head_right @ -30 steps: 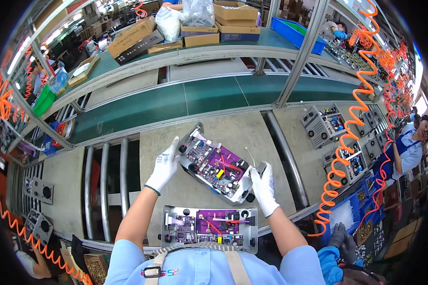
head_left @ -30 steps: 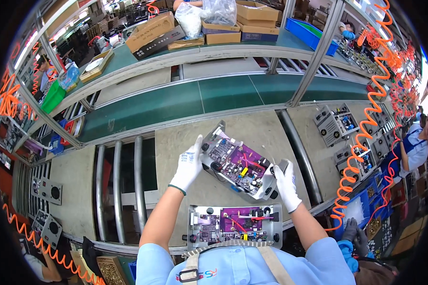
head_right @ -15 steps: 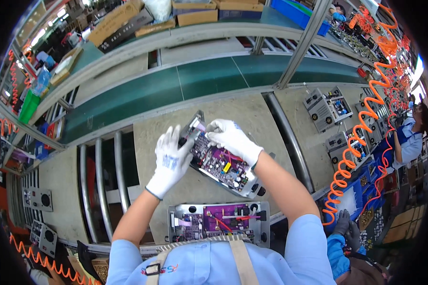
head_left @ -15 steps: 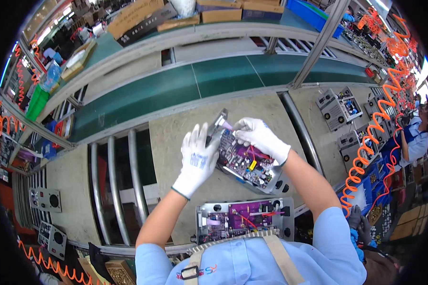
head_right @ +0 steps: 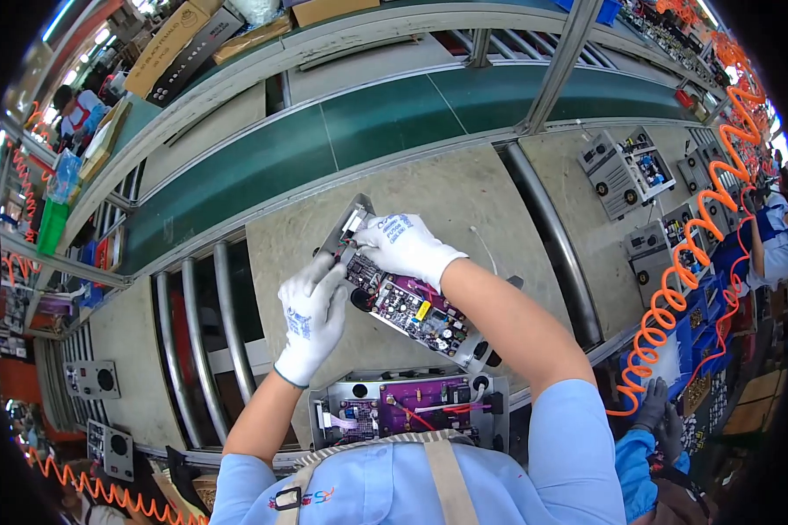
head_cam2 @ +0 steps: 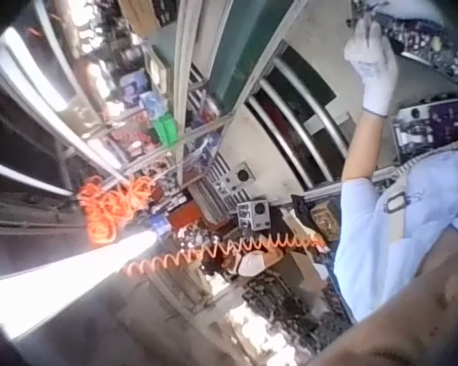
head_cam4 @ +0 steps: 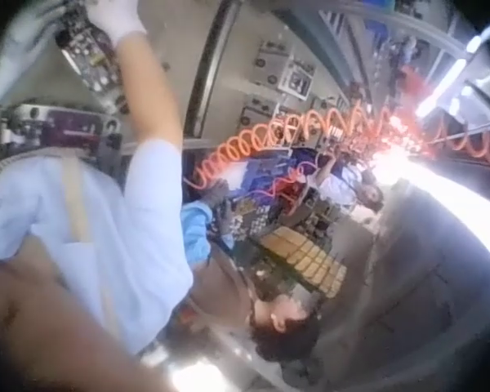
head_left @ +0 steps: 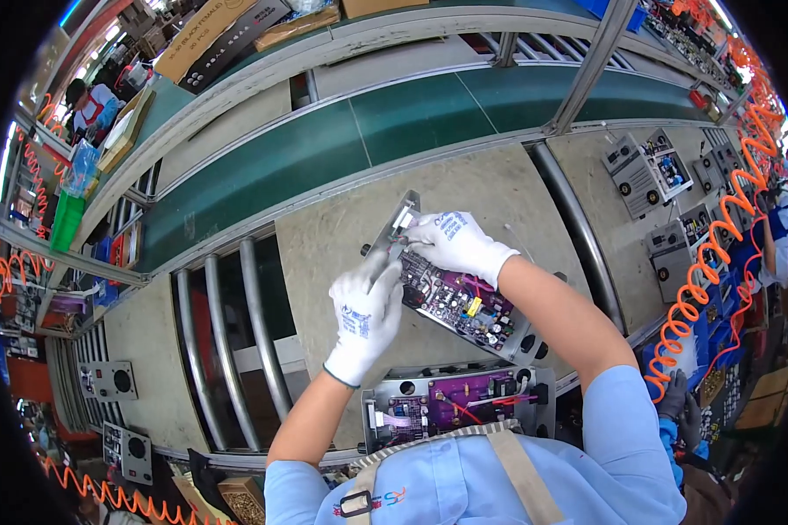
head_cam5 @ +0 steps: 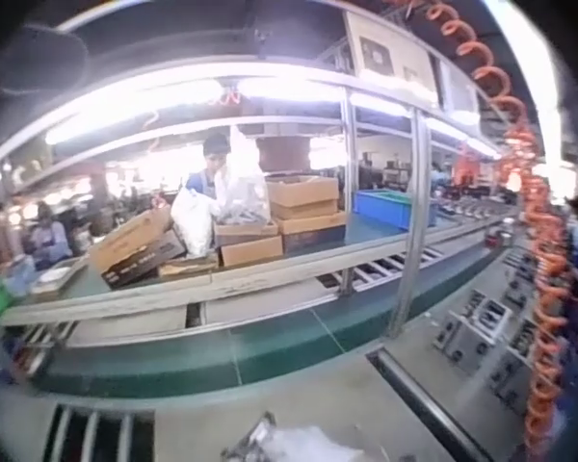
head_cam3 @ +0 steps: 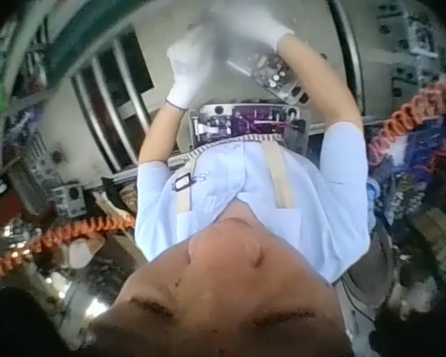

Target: The person assembles electronic circuit boards and electronic components into metal housings, securing them with a pneumatic screwdriver and pliers.

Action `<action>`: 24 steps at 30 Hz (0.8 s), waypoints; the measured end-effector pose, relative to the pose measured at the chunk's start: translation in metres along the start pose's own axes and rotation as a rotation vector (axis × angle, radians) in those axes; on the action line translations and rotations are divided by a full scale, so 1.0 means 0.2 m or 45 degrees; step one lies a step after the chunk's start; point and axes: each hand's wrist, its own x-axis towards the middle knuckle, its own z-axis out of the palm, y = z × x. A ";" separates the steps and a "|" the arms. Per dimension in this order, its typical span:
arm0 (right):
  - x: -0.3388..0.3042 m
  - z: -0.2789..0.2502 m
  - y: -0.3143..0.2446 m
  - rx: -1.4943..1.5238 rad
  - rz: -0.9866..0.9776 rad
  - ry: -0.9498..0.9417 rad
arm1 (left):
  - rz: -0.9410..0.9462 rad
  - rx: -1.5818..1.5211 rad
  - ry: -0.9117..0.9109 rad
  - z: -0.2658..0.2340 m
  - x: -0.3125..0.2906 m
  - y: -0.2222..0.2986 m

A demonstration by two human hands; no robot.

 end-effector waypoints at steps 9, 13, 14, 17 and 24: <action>-0.02 -0.06 -0.03 0.123 0.011 -0.072 | -0.313 -0.214 -0.333 0.04 -0.04 0.03; -0.07 -0.21 -0.04 0.496 0.173 -0.393 | -0.303 -0.261 -0.347 0.06 -0.03 0.01; -0.07 -0.22 -0.04 0.645 0.238 -0.475 | -0.314 -0.247 -0.363 0.06 -0.02 0.02; -0.03 -0.06 0.02 0.503 0.131 -0.243 | -0.326 -0.289 -0.372 0.07 0.01 0.01; 0.00 0.04 -0.02 -0.051 -0.112 0.198 | -0.343 -0.274 -0.295 0.09 0.02 0.02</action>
